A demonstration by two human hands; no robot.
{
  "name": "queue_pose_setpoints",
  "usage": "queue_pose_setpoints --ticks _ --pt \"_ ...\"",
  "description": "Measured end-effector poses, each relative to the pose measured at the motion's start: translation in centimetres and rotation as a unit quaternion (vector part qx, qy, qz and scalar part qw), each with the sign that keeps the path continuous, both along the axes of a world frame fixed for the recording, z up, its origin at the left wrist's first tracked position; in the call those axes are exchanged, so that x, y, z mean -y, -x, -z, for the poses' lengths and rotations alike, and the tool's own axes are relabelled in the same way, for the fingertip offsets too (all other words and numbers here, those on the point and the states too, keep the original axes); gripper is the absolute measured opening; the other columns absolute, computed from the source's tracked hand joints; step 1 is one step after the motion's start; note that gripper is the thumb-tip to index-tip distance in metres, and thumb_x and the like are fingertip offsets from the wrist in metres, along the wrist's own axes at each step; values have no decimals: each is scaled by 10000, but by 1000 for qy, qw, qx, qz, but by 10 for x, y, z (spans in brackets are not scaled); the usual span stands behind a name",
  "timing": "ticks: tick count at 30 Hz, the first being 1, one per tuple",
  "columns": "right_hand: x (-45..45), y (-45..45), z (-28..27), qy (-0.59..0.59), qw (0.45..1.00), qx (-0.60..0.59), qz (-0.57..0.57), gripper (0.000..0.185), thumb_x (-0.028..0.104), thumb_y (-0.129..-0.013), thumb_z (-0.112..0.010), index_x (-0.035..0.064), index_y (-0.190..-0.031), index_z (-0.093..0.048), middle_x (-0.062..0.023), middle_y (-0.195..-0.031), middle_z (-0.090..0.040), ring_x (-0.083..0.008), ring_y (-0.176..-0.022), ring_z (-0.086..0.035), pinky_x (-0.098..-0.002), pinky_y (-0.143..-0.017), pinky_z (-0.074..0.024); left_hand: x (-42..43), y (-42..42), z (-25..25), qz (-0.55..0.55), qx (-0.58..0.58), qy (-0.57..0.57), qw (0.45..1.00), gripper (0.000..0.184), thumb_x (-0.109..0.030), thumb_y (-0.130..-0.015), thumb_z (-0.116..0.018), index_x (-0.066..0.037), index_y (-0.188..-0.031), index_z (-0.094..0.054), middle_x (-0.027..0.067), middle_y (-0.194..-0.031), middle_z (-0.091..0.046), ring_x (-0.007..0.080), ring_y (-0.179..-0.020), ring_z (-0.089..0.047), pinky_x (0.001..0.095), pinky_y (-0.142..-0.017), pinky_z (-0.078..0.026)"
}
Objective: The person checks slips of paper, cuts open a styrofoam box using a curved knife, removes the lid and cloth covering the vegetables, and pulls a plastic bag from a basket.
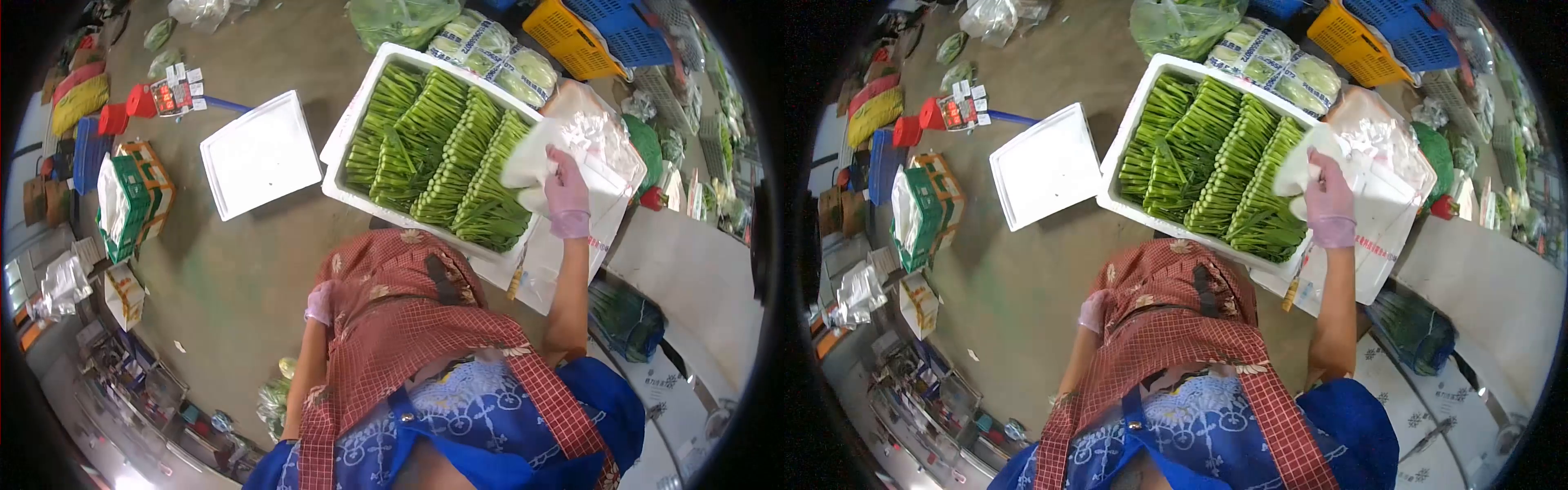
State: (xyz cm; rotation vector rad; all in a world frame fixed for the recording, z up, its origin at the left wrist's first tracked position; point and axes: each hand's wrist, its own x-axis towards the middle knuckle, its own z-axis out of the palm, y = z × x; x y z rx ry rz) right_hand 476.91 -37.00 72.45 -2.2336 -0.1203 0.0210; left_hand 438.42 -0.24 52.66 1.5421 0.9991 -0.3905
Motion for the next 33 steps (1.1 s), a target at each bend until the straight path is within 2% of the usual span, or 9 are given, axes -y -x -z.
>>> queue_pose_setpoints --ticks 4,8,10,16,22,24,25,29,33 --pt "12 20 -8 129 979 -153 27 312 26 -751 -459 95 -1042 -549 -72 -720 -546 -143 -616 -494 -258 -618 -415 7 -32 -29 -180 -38 119 976 266 -222 -827 -508 4 -935 -596 57 -913 -613 133 -830 -561 241 -761 -437" --pt "9 38 -26 189 957 -217 27 314 36 -748 -484 93 -1049 -555 -97 -785 -574 -192 -681 -539 -283 -682 -437 -6 -29 -14 -140 10 131 981 266 -222 -833 -503 7 -929 -600 50 -908 -614 125 -844 -550 240 -768 -431" --pt "6 54 -19 160 977 -142 -10 322 30 -741 -494 82 -1054 -550 -119 -868 -577 -217 -769 -552 -291 -736 -435 -11 -29 -15 -131 29 127 983 265 -223 -834 -505 3 -930 -602 49 -909 -615 127 -850 -548 242 -768 -431" --pt "-17 125 -17 180 973 -140 -45 300 24 -722 -509 81 -1010 -572 -138 -953 -564 -298 -899 -531 -335 -821 -413 -51 -21 -27 130 42 -12 991 260 -245 -830 -496 -47 -966 -596 49 -930 -613 157 -881 -555 249 -802 -425" --pt "-42 208 -36 224 935 -270 -52 216 60 -733 -503 126 -888 -638 -146 -888 -553 -312 -856 -528 -349 -791 -417 -119 11 -26 445 108 -203 865 315 -241 -776 -510 -109 -1060 -544 35 -1007 -581 167 -903 -554 238 -805 -444" --pt "-45 228 -47 240 922 -300 -47 210 66 -739 -497 132 -872 -646 -145 -883 -552 -307 -847 -531 -346 -783 -418 -156 56 51 266 218 -4 939 292 -229 -829 -428 -72 -1049 -537 74 -941 -594 214 -826 -576 279 -712 -473" --pt "-45 237 -50 252 925 -280 -39 201 79 -739 -505 133 -872 -647 -144 -882 -550 -304 -848 -530 -345 -781 -418 -169 66 62 248 169 27 954 295 -231 -841 -407 -58 -1044 -534 85 -923 -595 230 -805 -580 295 -686 -478" --pt "-37 254 -49 229 922 -305 70 175 129 -726 -547 130 -870 -647 -141 -846 -563 -300 -808 -542 -342 -743 -434 -215 88 106 285 189 79 936 293 -226 -874 -366 -9 -995 -521 113 -885 -598 248 -731 -592 334 -578 -475" --pt "-9 242 1 130 886 -383 227 181 149 -718 -558 101 -870 -644 -152 -797 -600 -301 -748 -576 -340 -690 -464 -226 83 107 175 118 116 971 257 -192 -870 -375 -7 -978 -518 110 -890 -597 233 -735 -597 319 -556 -474"
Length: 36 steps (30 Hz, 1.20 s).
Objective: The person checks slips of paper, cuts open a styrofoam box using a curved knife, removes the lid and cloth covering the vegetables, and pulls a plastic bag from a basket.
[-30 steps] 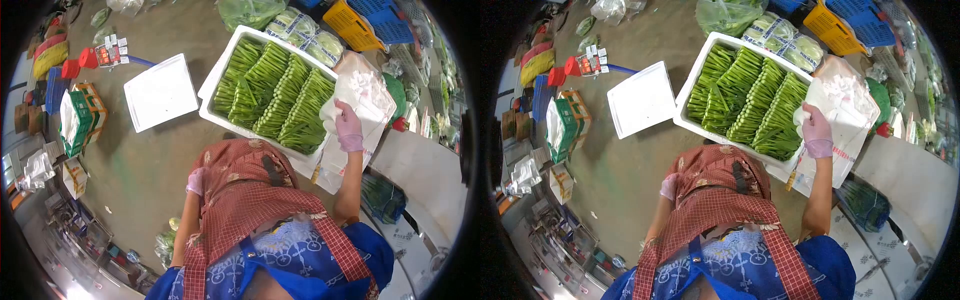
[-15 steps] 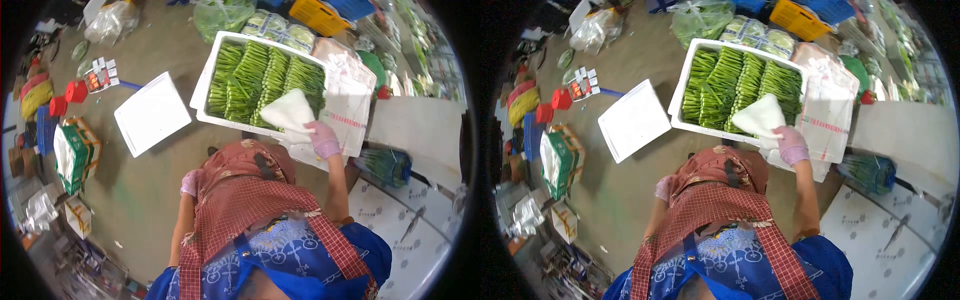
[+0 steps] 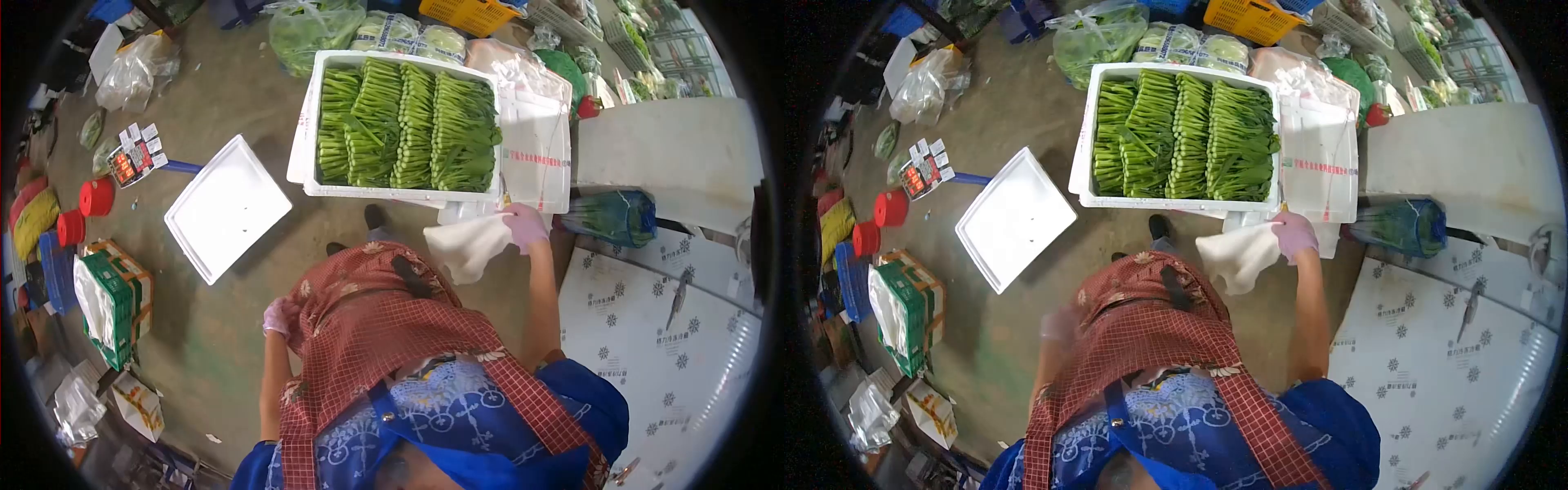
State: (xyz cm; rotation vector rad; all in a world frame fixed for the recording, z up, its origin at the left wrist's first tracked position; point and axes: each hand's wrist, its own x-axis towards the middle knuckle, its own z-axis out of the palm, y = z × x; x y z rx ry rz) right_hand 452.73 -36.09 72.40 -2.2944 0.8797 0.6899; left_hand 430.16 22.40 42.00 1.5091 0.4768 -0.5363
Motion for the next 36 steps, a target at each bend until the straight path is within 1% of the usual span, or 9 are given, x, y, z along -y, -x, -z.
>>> queue_pose_setpoints --ticks 3,6,9,14,18,24,30,33,36 --pt "40 -30 74 264 930 3 -254 197 125 -729 -532 69 -887 -636 -154 -797 -622 -288 -741 -602 -332 -672 -475 10 -21 -28 -11 -24 -36 999 235 -180 -860 -401 -9 -973 -517 106 -886 -600 232 -722 -601 305 -538 -476" --pt "58 -64 122 184 975 -111 -51 254 150 -737 -526 43 -954 -604 -150 -923 -611 -299 -866 -587 -352 -743 -463 27 -40 -47 38 83 -64 994 242 -191 -845 -443 -10 -992 -509 105 -889 -601 229 -703 -603 289 -536 -480" --pt "90 -70 194 118 991 9 60 283 141 -761 -503 75 -1024 -582 -172 -1019 -581 -283 -896 -575 -345 -761 -450 33 -55 -37 -100 -31 44 993 286 -223 -834 -479 -4 -1017 -501 109 -885 -600 222 -697 -603 278 -552 -487" --pt "50 -75 154 85 987 97 97 389 137 -768 -477 64 -1150 -493 -170 -1159 -501 -295 -1017 -513 -338 -843 -407 68 -107 -72 -137 2 10 991 324 -247 -838 -490 12 -1032 -502 111 -855 -600 198 -680 -599 272 -559 -488" --pt "57 -75 160 122 985 104 70 430 120 -757 -461 42 -1180 -464 -166 -1147 -507 -289 -1054 -488 -326 -876 -383 107 -169 -139 -228 -68 166 957 299 -219 -854 -479 25 -1026 -505 102 -835 -596 174 -671 -589 259 -576 -485" --pt "33 -68 163 95 973 207 22 298 115 -758 -488 66 -1039 -573 -162 -1038 -560 -300 -950 -530 -332 -835 -409 171 -225 -214 -203 -62 104 972 274 -188 -853 -508 34 -1014 -520 86 -829 -596 134 -662 -569 234 -617 -468" --pt "-1 -57 169 64 982 152 -87 255 153 -793 -452 84 -981 -610 -176 -930 -589 -321 -875 -544 -355 -760 -427 189 -231 -283 -77 -25 91 993 372 -240 -828 -563 38 -1068 -505 76 -864 -585 124 -756 -552 238 -722 -439" --pt "-7 -53 187 44 983 151 -90 228 180 -784 -479 98 -936 -627 -162 -893 -605 -285 -808 -567 -337 -715 -436 194 -231 -369 -34 23 219 975 515 -336 -789 -602 41 -1120 -488 89 -905 -587 129 -797 -549 246 -740 -428" --pt "2 -46 225 16 972 215 -97 217 225 -785 -524 59 -871 -632 -130 -800 -624 -198 -664 -580 -309 -613 -447 179 -223 -426 202 224 311 901 640 -429 -762 -603 63 -1148 -467 84 -890 -574 146 -768 -544 276 -704 -434"
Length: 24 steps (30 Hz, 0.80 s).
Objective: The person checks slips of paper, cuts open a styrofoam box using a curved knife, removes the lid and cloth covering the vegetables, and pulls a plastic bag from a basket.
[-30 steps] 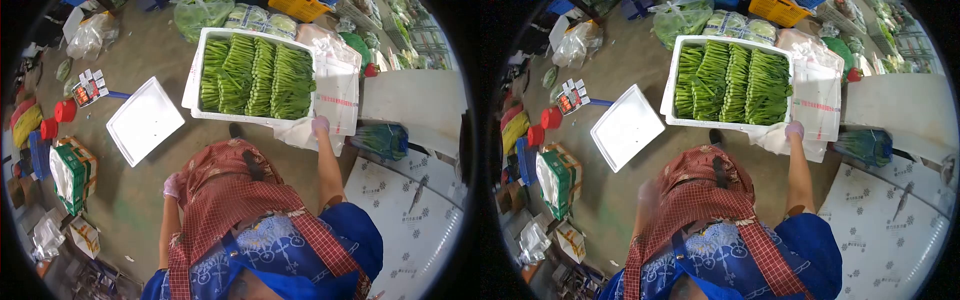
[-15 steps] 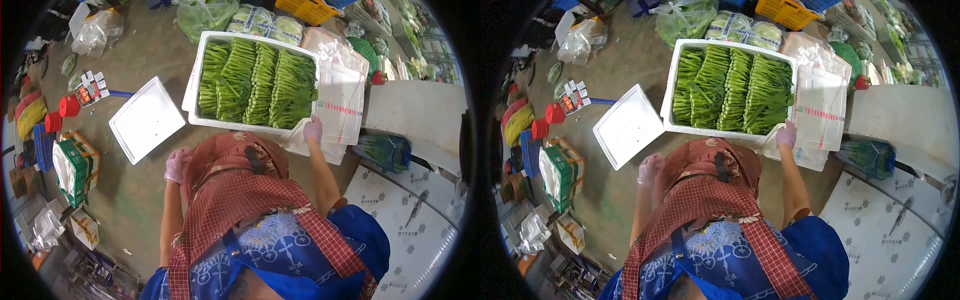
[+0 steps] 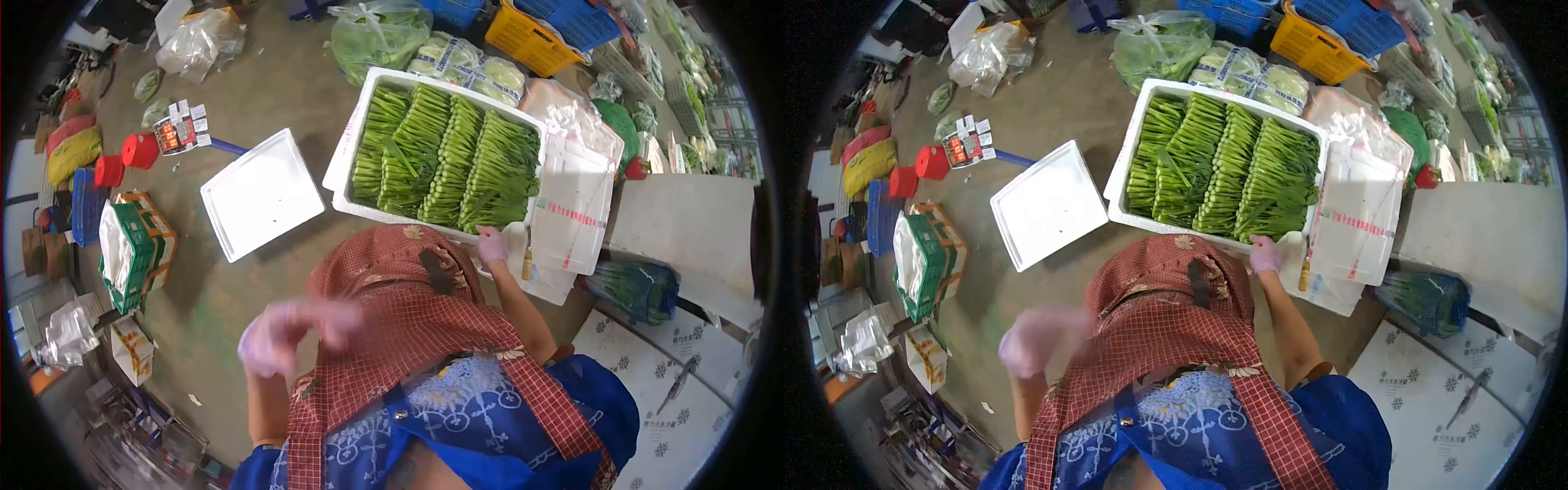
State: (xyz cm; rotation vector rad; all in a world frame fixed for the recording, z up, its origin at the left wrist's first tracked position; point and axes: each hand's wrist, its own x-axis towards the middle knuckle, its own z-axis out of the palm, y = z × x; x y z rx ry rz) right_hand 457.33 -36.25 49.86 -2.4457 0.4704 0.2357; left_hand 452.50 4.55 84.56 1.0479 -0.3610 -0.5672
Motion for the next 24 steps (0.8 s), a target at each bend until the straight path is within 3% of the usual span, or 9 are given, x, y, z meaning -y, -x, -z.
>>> queue_pose_setpoints --ticks 1,3,6,9,12,19,21,23,24 --pt "-2 -3 -2 -12 999 -41 12 231 244 -789 -529 54 -874 -628 -122 -784 -621 -191 -639 -577 -311 -588 -446 1 -7 -18 100 85 41 991 606 -409 -751 -620 64 -1107 -491 88 -842 -571 157 -728 -543 284 -670 -437" --pt "-6 -12 -10 -33 991 -122 34 263 280 -797 -539 44 -878 -621 -107 -753 -615 -176 -588 -573 -315 -538 -444 12 -25 -60 303 213 126 920 495 -347 -721 -671 57 -986 -564 101 -717 -570 177 -610 -537 292 -574 -442" --pt "14 -17 36 -75 989 -130 20 310 329 -794 -553 46 -913 -603 -84 -705 -587 -161 -526 -548 -311 -479 -423 22 -12 -100 214 354 20 910 396 -304 -744 -660 46 -918 -595 66 -678 -561 140 -612 -542 271 -555 -434" --pt "16 -26 30 -97 978 -183 0 347 345 -780 -564 45 -952 -578 -76 -691 -573 -158 -510 -522 -305 -465 -407 23 3 -105 187 409 -34 893 422 -327 -736 -657 40 -931 -588 67 -696 -556 161 -625 -541 286 -582 -438" --pt "-16 -34 -47 -127 958 -254 44 370 354 -769 -569 39 -963 -566 -70 -709 -569 -150 -504 -497 -297 -455 -391 24 16 -99 186 422 -43 886 448 -350 -727 -655 35 -944 -581 68 -714 -552 182 -638 -539 300 -609 -442" --pt "-4 -25 -17 -129 956 -262 -9 307 305 -767 -560 40 -921 -561 -57 -797 -574 -141 -539 -493 -280 -466 -381 25 42 -82 175 423 -48 888 510 -403 -708 -650 23 -976 -564 71 -757 -540 230 -668 -537 333 -671 -451" --pt "2 -20 -15 -163 937 -305 40 281 283 -772 -548 43 -918 -562 -59 -793 -579 -141 -549 -502 -280 -477 -386 25 51 -78 155 409 -45 898 527 -418 -702 -648 19 -984 -560 72 -769 -537 243 -677 -536 342 -689 -453" --pt "-14 -21 -49 -190 911 -352 97 256 261 -778 -536 46 -915 -562 -62 -790 -583 -141 -558 -511 -281 -487 -390 24 47 -89 99 392 -34 914 545 -433 -697 -647 15 -993 -555 72 -781 -534 257 -685 -535 352 -707 -456" --pt "-19 -22 -58 -194 906 -360 107 244 250 -781 -530 48 -914 -563 -63 -789 -585 -141 -563 -515 -281 -493 -393 25 37 -99 44 386 -18 921 389 -296 -676 -652 8 -908 -580 75 -791 -518 243 -703 -531 373 -691 -457"
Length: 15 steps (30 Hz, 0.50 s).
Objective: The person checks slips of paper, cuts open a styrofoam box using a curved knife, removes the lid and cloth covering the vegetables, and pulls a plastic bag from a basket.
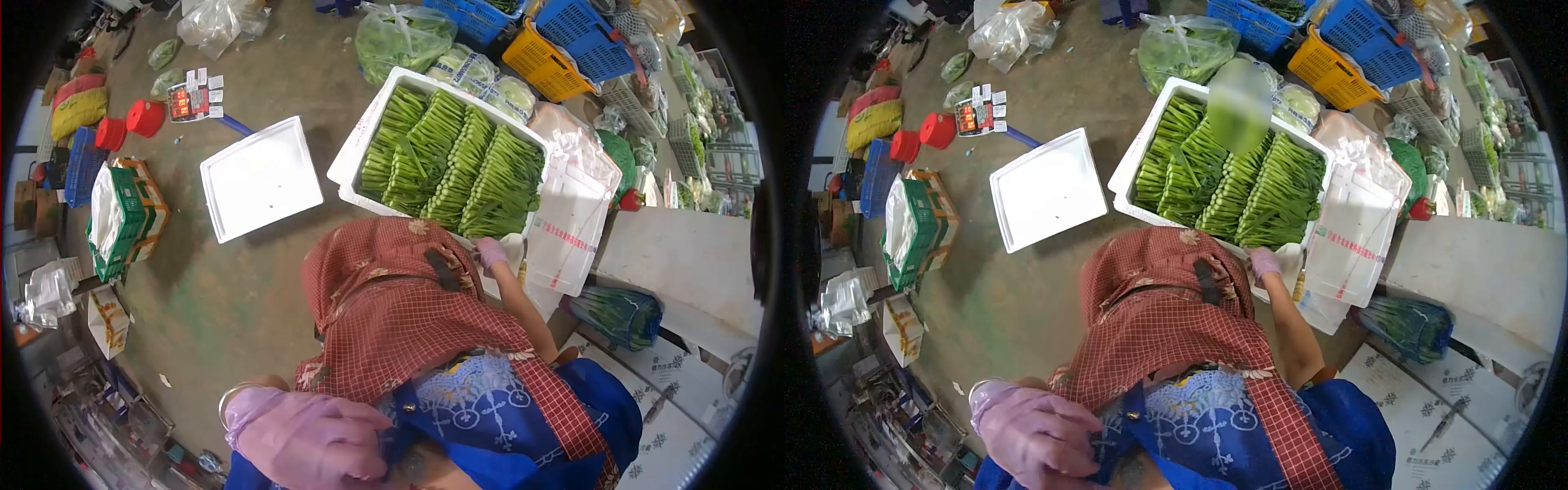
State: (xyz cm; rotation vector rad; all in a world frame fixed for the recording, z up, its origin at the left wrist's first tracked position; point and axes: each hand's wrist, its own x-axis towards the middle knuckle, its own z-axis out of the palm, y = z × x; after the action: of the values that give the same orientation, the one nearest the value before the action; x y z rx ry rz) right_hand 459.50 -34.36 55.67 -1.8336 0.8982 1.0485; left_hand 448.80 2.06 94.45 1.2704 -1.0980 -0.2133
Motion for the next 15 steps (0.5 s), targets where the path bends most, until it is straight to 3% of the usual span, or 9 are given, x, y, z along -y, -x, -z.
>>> queue_pose_setpoints --ticks 2,3,4,5,7,8,9,12,15 --pt "7 6 -2 2 999 34 -39 244 254 -789 -511 50 -912 -564 -64 -780 -586 -148 -573 -526 -280 -500 -394 1 -16 -16 -93 -16 70 993 108 -22 -636 -662 -6 -737 -630 79 -810 -485 214 -737 -524 417 -658 -460" --pt "9 8 -1 0 997 50 -65 244 256 -794 -502 51 -911 -565 -65 -776 -587 -151 -578 -531 -280 -504 -395 -5 -12 -15 -143 -33 98 984 128 -19 -595 -665 -36 -715 -624 107 -806 -558 214 -703 -567 461 -854 -392" --pt "31 7 30 90 930 140 -327 265 263 -794 -496 39 -918 -563 -65 -781 -589 -158 -595 -539 -285 -511 -402 -2 -8 -19 -62 -72 317 944 105 -33 -627 -650 -41 -728 -621 89 -782 -546 193 -693 -559 418 -806 -400" --pt "45 7 49 159 779 223 -564 285 270 -794 -489 27 -925 -561 -64 -787 -591 -165 -613 -548 -291 -517 -409 10 -4 -30 12 -105 517 850 83 -47 -659 -635 -46 -740 -617 70 -758 -534 173 -682 -552 375 -758 -408" --pt "52 8 68 3 968 104 -229 267 251 -786 -448 39 -703 -587 -92 -622 -550 -163 -530 -507 -310 -484 -382 44 3 -54 128 -116 832 527 46 -75 -723 -604 -56 -765 -609 33 -711 -510 132 -662 -537 290 -662 -423" --pt "38 11 47 -39 981 96 -166 254 248 -785 -452 42 -733 -590 -90 -650 -559 -166 -546 -508 -302 -488 -387 57 5 -64 179 -84 928 316 40 -89 -755 -588 -61 -778 -606 15 -688 -498 112 -652 -529 248 -614 -431" --pt "30 11 35 -73 988 88 -99 244 245 -785 -455 45 -762 -592 -88 -677 -567 -169 -563 -510 -295 -491 -392 62 2 -65 187 -56 946 260 44 -95 -754 -589 -62 -777 -606 16 -688 -498 115 -653 -529 250 -616 -430" --pt "13 8 22 -57 997 49 -32 270 271 -788 -528 31 -911 -540 -72 -772 -550 -162 -532 -462 -276 -460 -369 48 2 -32 34 -149 739 656 59 -114 -749 -592 -64 -777 -606 17 -688 -499 124 -657 -528 258 -622 -429" --pt "42 3 52 -68 997 41 1 284 272 -768 -568 25 -904 -534 -73 -752 -536 -146 -521 -449 -262 -452 -359 40 -2 -9 -1 -185 575 797 75 -132 -745 -595 -65 -776 -606 19 -687 -500 132 -660 -527 265 -627 -427"
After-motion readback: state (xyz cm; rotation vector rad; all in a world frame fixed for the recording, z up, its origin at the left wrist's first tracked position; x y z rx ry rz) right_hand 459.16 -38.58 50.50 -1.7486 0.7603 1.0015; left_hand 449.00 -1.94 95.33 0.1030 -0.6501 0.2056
